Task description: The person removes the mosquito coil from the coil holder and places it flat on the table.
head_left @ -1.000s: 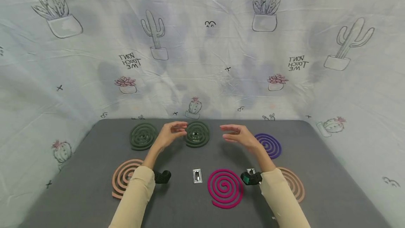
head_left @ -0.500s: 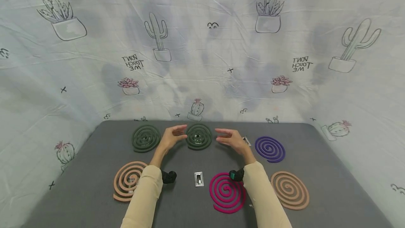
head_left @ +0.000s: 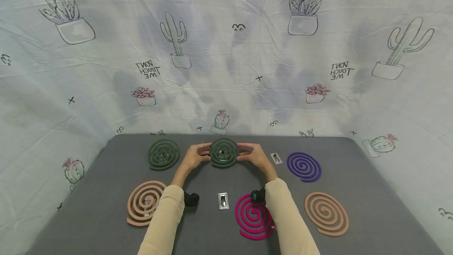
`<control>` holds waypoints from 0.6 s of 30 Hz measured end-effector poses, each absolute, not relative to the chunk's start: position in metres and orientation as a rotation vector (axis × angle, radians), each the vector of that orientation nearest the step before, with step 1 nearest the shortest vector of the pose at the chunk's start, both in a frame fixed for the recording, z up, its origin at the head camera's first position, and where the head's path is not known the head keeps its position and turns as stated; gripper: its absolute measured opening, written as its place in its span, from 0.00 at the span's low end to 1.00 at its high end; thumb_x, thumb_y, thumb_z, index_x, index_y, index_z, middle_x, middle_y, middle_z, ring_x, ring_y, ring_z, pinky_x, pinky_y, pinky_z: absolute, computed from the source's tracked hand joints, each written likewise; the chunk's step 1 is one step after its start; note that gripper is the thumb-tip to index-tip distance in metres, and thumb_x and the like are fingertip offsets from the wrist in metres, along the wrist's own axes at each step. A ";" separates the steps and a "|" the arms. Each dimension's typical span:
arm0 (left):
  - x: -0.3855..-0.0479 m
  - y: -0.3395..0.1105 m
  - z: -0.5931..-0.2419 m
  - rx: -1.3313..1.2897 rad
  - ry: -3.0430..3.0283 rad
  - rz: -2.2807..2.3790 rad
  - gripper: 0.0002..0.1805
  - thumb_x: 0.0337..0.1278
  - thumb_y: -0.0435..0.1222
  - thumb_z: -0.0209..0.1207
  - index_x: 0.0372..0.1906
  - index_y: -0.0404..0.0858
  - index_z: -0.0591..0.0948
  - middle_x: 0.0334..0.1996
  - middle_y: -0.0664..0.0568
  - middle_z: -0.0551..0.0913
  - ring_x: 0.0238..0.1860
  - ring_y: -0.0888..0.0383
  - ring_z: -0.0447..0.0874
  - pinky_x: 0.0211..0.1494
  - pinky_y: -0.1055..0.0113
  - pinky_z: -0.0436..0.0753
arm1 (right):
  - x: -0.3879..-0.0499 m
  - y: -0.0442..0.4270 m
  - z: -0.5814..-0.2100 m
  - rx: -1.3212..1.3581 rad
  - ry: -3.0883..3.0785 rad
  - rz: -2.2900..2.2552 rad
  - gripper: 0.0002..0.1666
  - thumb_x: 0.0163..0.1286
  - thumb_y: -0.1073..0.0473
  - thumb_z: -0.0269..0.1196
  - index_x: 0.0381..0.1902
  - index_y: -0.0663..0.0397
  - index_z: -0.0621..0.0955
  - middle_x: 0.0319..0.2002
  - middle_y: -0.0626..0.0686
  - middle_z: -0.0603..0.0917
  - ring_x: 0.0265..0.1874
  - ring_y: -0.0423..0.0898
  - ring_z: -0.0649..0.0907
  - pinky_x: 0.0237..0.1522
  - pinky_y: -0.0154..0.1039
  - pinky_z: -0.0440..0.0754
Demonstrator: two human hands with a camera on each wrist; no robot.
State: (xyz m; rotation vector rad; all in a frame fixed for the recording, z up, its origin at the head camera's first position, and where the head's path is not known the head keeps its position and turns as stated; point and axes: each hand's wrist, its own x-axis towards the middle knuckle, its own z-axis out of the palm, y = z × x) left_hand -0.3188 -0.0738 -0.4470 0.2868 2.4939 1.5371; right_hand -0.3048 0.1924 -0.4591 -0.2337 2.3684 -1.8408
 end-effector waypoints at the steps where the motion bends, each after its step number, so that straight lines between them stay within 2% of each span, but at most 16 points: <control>1: -0.319 -0.073 -0.447 0.285 2.500 1.533 0.31 0.67 0.18 0.66 0.74 0.24 0.76 0.73 0.27 0.77 0.70 0.32 0.83 0.68 0.46 0.88 | -0.304 0.191 -0.459 -0.227 2.382 -1.837 0.33 0.66 0.81 0.71 0.69 0.79 0.78 0.67 0.76 0.81 0.59 0.71 0.88 0.55 0.41 0.93; 5: -0.318 -0.072 -0.450 0.270 2.528 1.536 0.30 0.66 0.18 0.67 0.73 0.25 0.78 0.68 0.26 0.82 0.67 0.33 0.85 0.65 0.49 0.91 | -0.302 0.186 -0.458 -0.191 2.430 -1.806 0.32 0.66 0.81 0.72 0.68 0.78 0.79 0.66 0.76 0.82 0.55 0.66 0.91 0.53 0.41 0.94; 9: -0.317 -0.072 -0.453 0.272 2.540 1.561 0.29 0.66 0.18 0.67 0.72 0.24 0.79 0.64 0.25 0.84 0.66 0.33 0.86 0.63 0.50 0.91 | -0.301 0.184 -0.460 -0.188 2.434 -1.812 0.32 0.66 0.81 0.72 0.68 0.79 0.79 0.66 0.77 0.82 0.53 0.65 0.91 0.51 0.41 0.94; 18: -0.312 -0.077 -0.450 0.328 2.523 1.571 0.29 0.68 0.20 0.67 0.72 0.22 0.77 0.69 0.25 0.80 0.68 0.32 0.84 0.67 0.50 0.90 | -0.303 0.184 -0.464 -0.167 2.416 -1.824 0.30 0.66 0.81 0.72 0.67 0.79 0.80 0.67 0.76 0.82 0.55 0.62 0.91 0.53 0.41 0.94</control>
